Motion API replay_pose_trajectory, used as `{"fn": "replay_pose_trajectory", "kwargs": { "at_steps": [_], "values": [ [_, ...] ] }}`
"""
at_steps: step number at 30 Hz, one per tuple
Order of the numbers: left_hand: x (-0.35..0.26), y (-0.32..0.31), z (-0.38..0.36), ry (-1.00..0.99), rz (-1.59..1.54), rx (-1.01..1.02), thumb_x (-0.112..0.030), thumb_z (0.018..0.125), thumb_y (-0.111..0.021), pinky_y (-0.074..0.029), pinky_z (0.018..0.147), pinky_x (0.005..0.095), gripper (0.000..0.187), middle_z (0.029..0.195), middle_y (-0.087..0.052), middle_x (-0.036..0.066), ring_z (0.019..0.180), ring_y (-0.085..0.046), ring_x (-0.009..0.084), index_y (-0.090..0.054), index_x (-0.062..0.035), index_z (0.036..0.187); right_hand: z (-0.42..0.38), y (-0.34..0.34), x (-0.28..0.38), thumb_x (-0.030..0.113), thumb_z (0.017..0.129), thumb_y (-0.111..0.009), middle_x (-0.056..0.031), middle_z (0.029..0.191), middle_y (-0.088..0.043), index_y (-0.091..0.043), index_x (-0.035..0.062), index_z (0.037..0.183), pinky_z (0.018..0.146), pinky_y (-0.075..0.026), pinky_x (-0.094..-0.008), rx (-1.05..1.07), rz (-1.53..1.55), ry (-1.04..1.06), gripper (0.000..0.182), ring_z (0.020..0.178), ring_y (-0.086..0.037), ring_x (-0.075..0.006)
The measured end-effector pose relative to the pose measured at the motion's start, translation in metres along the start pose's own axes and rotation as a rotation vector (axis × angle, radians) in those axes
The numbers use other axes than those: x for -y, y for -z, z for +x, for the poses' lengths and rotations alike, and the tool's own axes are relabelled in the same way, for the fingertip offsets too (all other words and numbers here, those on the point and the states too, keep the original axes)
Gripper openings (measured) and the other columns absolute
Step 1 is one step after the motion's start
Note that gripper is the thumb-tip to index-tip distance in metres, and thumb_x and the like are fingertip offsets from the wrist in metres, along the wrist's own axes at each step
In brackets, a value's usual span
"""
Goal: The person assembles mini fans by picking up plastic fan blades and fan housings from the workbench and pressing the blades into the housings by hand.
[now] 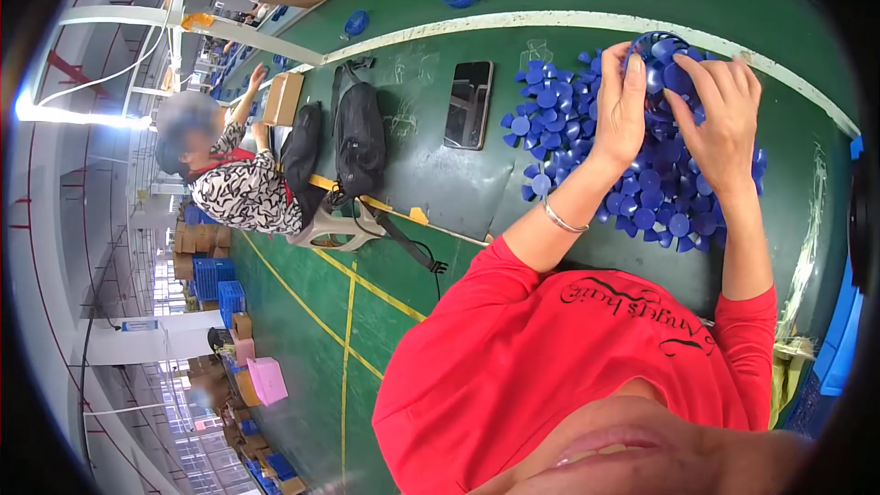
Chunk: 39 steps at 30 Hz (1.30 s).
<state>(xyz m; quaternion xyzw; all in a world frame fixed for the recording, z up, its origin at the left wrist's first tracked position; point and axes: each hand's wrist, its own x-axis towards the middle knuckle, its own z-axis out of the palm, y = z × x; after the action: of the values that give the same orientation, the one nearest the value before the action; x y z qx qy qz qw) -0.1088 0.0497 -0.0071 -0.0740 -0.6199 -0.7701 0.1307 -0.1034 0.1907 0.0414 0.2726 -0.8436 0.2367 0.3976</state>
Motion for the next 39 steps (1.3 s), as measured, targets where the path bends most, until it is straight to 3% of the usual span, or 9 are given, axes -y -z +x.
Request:
{"fn": "replay_pose_trajectory", "kwargs": {
  "at_steps": [5,11,15,20,30,33,35,37,39],
  "values": [
    [-0.010,-0.003,-0.018,-0.018,0.109,-0.033,-0.033,0.100,-0.042,-0.043,0.074,0.0255,0.039,0.093,-0.053,0.003,0.082,-0.047,0.0097,-0.045,0.0013,0.119,-0.008,-0.005,0.008,0.009,0.066,-0.074,-0.0072,0.091,-0.058,-0.061,0.0052,0.103,0.094,-0.038,-0.0427,0.058,0.045,0.062,0.039,0.092,-0.054,-0.0279],
    [-0.007,-0.009,-0.011,0.007,-0.008,-0.029,-0.010,0.087,-0.063,-0.047,0.079,0.0261,0.034,0.100,-0.059,0.007,0.089,-0.054,0.0111,-0.048,0.0031,0.114,-0.006,-0.002,0.004,0.009,0.062,-0.076,-0.0068,0.100,-0.058,-0.061,0.0105,0.115,0.095,-0.037,-0.0431,-0.022,-0.063,0.004,0.055,0.094,-0.054,-0.0263],
    [-0.004,-0.010,-0.010,0.015,-0.131,-0.016,-0.008,0.083,-0.067,-0.048,0.078,0.0271,0.036,0.098,-0.059,0.007,0.087,-0.056,0.0115,-0.049,0.0026,0.112,-0.006,-0.005,0.000,0.013,0.060,-0.080,-0.0082,0.110,-0.058,-0.057,0.0112,0.123,0.089,-0.045,-0.0369,0.051,0.282,-0.345,0.067,0.100,-0.058,-0.0280],
    [-0.005,-0.009,-0.010,0.050,-0.033,0.041,-0.006,0.079,-0.070,-0.049,0.078,0.0267,0.037,0.096,-0.060,0.007,0.086,-0.057,0.0116,-0.050,0.0018,0.109,-0.006,-0.004,-0.021,0.015,0.057,-0.082,-0.0105,0.093,-0.068,-0.059,-0.0007,0.109,0.080,-0.049,-0.0319,0.375,0.496,-0.643,0.059,0.087,-0.065,-0.0185],
    [0.000,0.002,-0.008,-0.084,0.141,0.036,0.004,0.074,-0.065,-0.050,0.074,0.0253,0.029,0.090,-0.064,0.007,0.080,-0.059,0.0103,-0.056,0.0029,0.101,-0.022,-0.019,-0.014,0.020,0.059,-0.082,-0.0175,0.084,-0.062,-0.057,0.0007,0.098,0.070,-0.049,-0.0391,0.188,0.323,-0.383,0.050,0.078,-0.061,-0.0356],
    [0.001,-0.002,-0.005,-0.140,0.195,0.002,0.002,0.077,-0.067,-0.048,0.079,0.0264,0.034,0.090,-0.063,0.006,0.082,-0.058,0.0121,-0.054,0.0045,0.108,-0.022,-0.024,-0.018,0.025,0.063,-0.080,-0.0192,0.091,-0.065,-0.059,0.0017,0.099,0.071,-0.050,-0.0396,0.142,0.223,-0.355,0.047,0.084,-0.064,-0.0344],
    [0.002,-0.009,-0.005,-0.082,0.200,0.020,0.000,0.077,-0.067,-0.043,0.093,0.0294,0.044,0.110,-0.057,0.010,0.103,-0.054,0.0159,-0.051,0.0016,0.118,-0.009,-0.010,-0.026,0.023,0.063,-0.080,-0.0166,0.089,-0.066,-0.060,0.0001,0.102,0.078,-0.050,-0.0358,0.387,0.341,-0.631,0.049,0.083,-0.066,-0.0258],
    [0.013,-0.012,-0.007,-0.101,-0.027,0.043,0.000,0.084,-0.064,-0.038,0.100,0.0322,0.055,0.129,-0.044,0.010,0.120,-0.044,0.0194,-0.037,-0.0003,0.132,-0.017,-0.016,-0.064,0.023,0.066,-0.076,-0.0170,0.086,-0.067,-0.063,0.0006,0.101,0.075,-0.051,-0.0353,0.333,0.353,-0.665,0.043,0.080,-0.066,-0.0229],
    [0.017,-0.006,-0.005,-0.137,-0.003,-0.057,0.001,0.085,-0.061,-0.040,0.098,0.0326,0.052,0.123,-0.047,0.010,0.115,-0.048,0.0212,-0.037,-0.0015,0.131,-0.018,-0.011,-0.090,0.019,0.075,-0.072,-0.0096,0.076,-0.064,-0.063,0.0035,0.089,0.051,-0.048,-0.0307,0.162,0.743,-0.923,0.023,0.059,-0.061,-0.0195]
  ]
}}
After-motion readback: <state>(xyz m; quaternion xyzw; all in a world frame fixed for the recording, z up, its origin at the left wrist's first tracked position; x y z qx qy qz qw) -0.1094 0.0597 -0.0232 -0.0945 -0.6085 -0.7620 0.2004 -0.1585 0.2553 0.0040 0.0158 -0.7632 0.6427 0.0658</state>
